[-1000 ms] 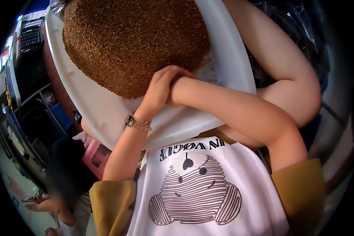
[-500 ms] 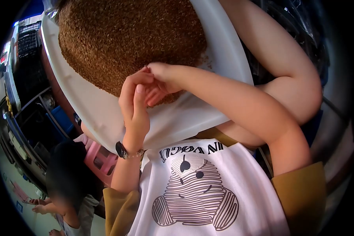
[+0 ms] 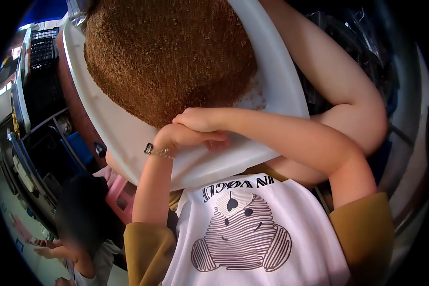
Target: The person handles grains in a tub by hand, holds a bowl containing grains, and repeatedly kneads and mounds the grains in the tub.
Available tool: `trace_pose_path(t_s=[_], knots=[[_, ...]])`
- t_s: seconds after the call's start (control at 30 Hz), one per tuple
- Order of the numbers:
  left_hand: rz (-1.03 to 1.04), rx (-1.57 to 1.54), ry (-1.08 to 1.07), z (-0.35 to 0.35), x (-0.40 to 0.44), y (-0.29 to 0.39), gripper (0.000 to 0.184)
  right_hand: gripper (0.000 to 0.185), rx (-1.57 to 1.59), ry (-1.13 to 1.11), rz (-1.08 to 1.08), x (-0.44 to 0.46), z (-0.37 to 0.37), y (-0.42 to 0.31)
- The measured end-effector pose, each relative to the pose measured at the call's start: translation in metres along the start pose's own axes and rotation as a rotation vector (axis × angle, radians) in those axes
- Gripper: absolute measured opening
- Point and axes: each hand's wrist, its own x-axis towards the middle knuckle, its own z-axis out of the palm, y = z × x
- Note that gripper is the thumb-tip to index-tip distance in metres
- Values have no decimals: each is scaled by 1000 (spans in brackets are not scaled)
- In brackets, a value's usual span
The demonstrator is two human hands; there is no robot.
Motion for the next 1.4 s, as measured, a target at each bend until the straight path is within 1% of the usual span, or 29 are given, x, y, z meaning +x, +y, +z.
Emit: trace_pose_path(t_s=[0.1,0.2,0.3,0.33,0.4,0.47,0.53,0.63,0.73,0.83,0.87,0.97,1.0,1.1,1.17,1.2,1.3,1.37,1.4], knots=[[-79,78,56,-5,6,16,23,57,115,-24,481,-47,-14,-62],[-155,179,94,-6,7,23,23,56,121,-28,359,-45,-16,-53],[-105,-13,119,3,7,20,19,60,28,-38,54,-30,-12,-37],[-51,4,84,-1,14,-1,44,61,-32,-59,75,-26,-12,-35],[-11,-213,31,-16,42,-46,48,60,82,-50,33,-24,-11,-30],[80,-197,-10,-16,46,-51,50,59,136,-36,-3,-27,-12,-32],[225,53,-24,-9,31,-33,48,60,126,-22,-37,-33,-12,-42],[201,-111,5,-14,19,-23,40,59,227,-9,-130,-18,-13,-31],[-12,-336,13,-21,5,-28,32,53,235,26,-259,-3,-17,-24],[-31,-62,194,-20,-10,-48,27,44,-202,213,-122,-16,-16,-32],[-11,63,283,-22,-12,-66,29,37,-311,247,-171,-19,-13,-29],[114,720,560,-16,-40,-80,27,33,-622,121,-47,-31,-9,-34],[-134,866,585,-19,-41,-81,24,31,-736,94,29,-31,-8,-33],[-338,1131,1113,-3,-55,-78,26,28,-1065,17,282,-28,-9,-25],[-365,1112,1205,-11,-53,-85,25,27,-1258,-25,487,-25,-14,-18],[-377,1101,1250,-16,-51,-89,25,27,-1304,-34,547,-27,-18,-21],[-388,1017,1187,-30,-42,-94,28,26,-1421,-39,706,-33,-30,-29],[-544,889,1150,-37,-33,-84,28,26,-1471,-20,774,-34,-38,-28],[-623,821,1127,-38,-30,-80,29,26,-1410,12,814,-34,-42,-31]])
